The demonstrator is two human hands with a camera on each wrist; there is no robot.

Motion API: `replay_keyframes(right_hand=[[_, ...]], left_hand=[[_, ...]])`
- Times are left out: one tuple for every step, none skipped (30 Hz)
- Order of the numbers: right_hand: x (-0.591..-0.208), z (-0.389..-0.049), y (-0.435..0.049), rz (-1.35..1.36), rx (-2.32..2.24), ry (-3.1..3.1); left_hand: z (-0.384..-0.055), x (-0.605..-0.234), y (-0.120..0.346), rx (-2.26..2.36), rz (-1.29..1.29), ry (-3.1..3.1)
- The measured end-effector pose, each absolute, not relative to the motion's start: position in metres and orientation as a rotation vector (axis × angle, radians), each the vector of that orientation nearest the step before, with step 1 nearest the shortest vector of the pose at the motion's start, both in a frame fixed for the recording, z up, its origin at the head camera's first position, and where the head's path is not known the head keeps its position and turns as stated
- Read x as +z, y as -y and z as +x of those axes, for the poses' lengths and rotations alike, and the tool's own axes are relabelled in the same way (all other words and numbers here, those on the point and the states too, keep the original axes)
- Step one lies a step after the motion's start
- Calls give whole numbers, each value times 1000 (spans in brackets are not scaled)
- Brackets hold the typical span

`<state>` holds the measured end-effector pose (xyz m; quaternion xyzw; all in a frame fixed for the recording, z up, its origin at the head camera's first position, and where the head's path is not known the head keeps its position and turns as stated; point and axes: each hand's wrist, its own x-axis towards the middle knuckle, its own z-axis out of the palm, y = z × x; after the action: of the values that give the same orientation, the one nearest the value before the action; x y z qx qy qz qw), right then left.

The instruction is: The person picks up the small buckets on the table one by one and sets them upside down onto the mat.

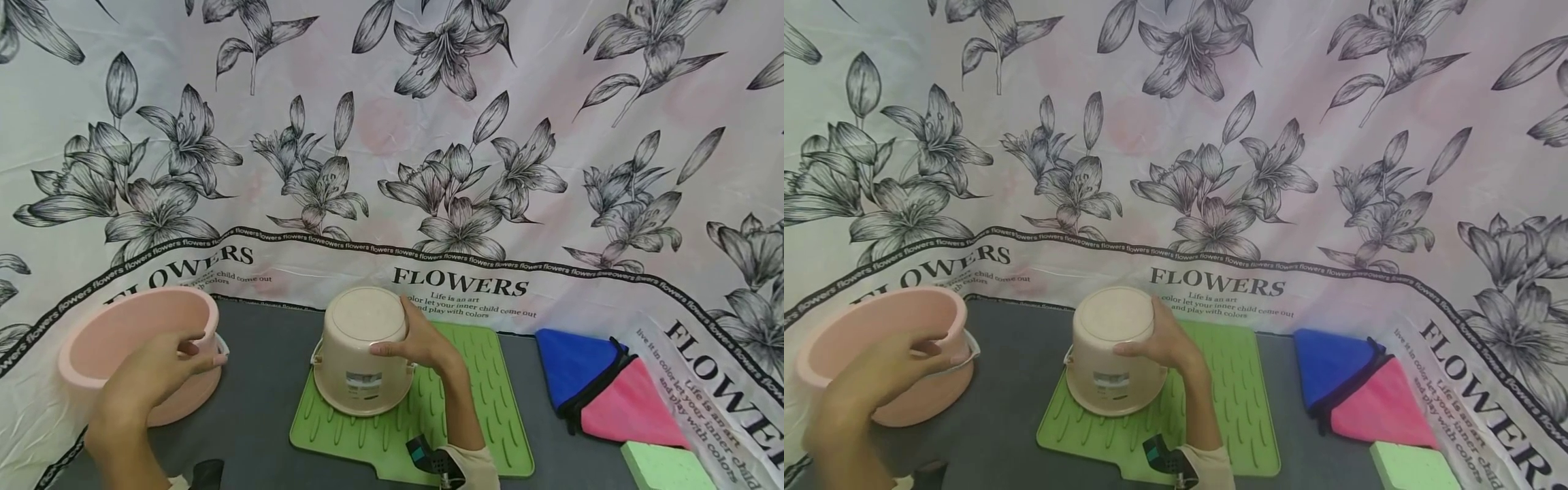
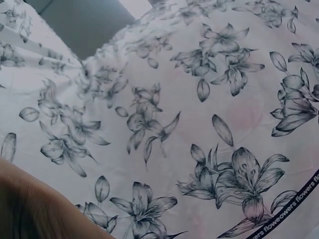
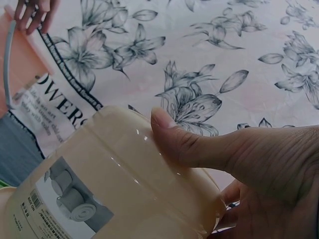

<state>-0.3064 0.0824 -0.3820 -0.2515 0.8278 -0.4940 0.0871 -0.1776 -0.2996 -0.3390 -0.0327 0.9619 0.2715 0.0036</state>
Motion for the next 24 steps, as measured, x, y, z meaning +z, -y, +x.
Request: replay_keyframes(right_hand=[[-382, -307, -82, -747, -1469, -2468], [-382, -307, -82, -746, -1467, -2467], [-382, -307, -82, -742, -1467, -2466], [-382, -307, -82, -737, -1466, -2468], [-382, -307, -83, -735, -1464, -2468], [-382, -307, -83, -732, -1463, -2468], [-382, -307, -83, -732, -1462, -2469], [-381, -307, -83, -733, -1464, -2469], [-381, -307, -83, -734, -1468, -2467], [-380, -307, -83, -736, -1471, -2467], [-380, -307, -83, -738, -1473, -2467], [-379, -306, -83, -736, -1474, -2468], [-379, -306, -83, -733, -1476, -2469], [-378, -306, -83, -728, -1476, -2471], [-378, -306, -83, -722, -1476, -2471], [-378, -306, -83, -715, -1474, -2474], [-379, -306, -83, -709, -1474, -2475], [-379, -306, -83, -702, -1476, -2473], [-380, -306, -83, -699, -1478, -2472], [-380, -306, -83, -697, -1478, -2471], [-381, -306, -83, -697, -1480, -2468], [-382, -306, -84, -701, -1479, -2467], [-382, -307, -84, -704, -1479, -2466], [-382, -307, -84, -708, -1480, -2464]], left_hand=[[-175, -338, 302, 840, -118, -3022], [-172, -338, 304, 824, -128, -3034], [-170, -338, 306, 811, -144, -3049], [-168, -337, 308, 796, -162, -3054], [-166, -338, 310, 781, -180, -3062], [-164, -338, 313, 764, -202, -3065], [-162, -338, 315, 754, -220, -3070], [-161, -339, 319, 745, -246, -3067], [-161, -340, 322, 739, -276, -3052], [-161, -340, 326, 720, -294, -3045], [-161, -342, 331, 697, -309, -3048], [-161, -344, 336, 672, -317, -3058], [-162, -347, 340, 646, -309, -3085], [-163, -350, 345, 625, -296, -3103], [-164, -354, 349, 611, -270, -3124], [-165, -358, 354, 593, -232, -3141], [-166, -362, 357, 593, -194, -3153], [-167, -365, 359, 592, -156, -3160], [-167, -367, 360, 606, -120, -3157], [-168, -369, 361, 616, -91, -3147], [-169, -370, 360, 619, -62, -3143], [-170, -370, 359, 608, -35, -3138], [-171, -370, 357, 598, -15, -3140], [-172, -369, 354, 590, 10, -3145]])
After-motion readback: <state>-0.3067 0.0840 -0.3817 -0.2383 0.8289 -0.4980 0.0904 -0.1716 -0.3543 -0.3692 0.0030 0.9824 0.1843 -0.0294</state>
